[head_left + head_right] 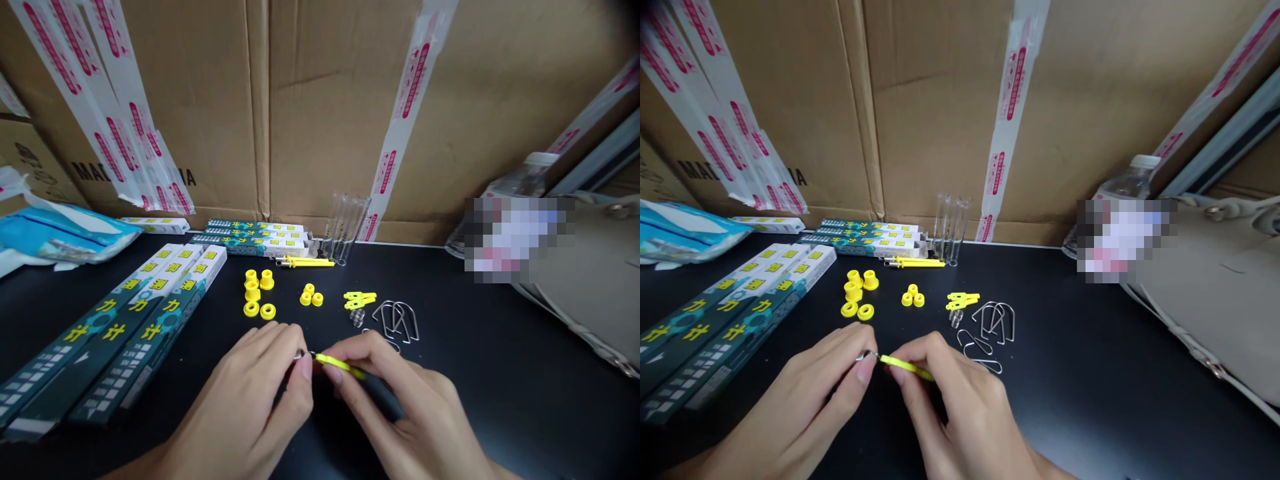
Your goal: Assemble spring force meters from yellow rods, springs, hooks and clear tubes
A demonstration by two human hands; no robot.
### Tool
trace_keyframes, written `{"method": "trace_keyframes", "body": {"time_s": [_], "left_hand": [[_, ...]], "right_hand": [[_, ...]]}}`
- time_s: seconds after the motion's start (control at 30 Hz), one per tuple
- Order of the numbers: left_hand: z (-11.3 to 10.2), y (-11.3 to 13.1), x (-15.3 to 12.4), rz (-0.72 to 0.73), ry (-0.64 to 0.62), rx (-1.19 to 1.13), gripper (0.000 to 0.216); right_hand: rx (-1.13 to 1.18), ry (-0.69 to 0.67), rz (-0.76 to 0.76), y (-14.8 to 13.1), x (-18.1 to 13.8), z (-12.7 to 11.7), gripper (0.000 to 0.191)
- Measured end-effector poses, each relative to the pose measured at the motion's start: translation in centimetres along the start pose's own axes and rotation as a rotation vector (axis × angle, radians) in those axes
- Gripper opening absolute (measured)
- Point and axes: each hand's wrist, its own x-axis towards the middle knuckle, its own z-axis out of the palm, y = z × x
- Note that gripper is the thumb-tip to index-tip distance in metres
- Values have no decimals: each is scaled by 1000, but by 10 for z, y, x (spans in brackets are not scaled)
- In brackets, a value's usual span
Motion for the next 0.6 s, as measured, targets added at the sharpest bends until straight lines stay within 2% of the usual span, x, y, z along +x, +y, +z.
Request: {"method": "trace_keyframes", "body": {"time_s": [0.2, 0.43, 0.6], "left_hand": [[0, 3, 2, 50, 34, 13, 30], [0, 4, 4, 65, 28, 32, 31], [2, 6, 2, 112, 51, 109, 30]], "right_hand": [[45, -35, 50, -4, -3, 3, 12], [96, -5, 140, -6, -3, 5, 7], [73, 12, 79, -5, -5, 5, 10]]}}
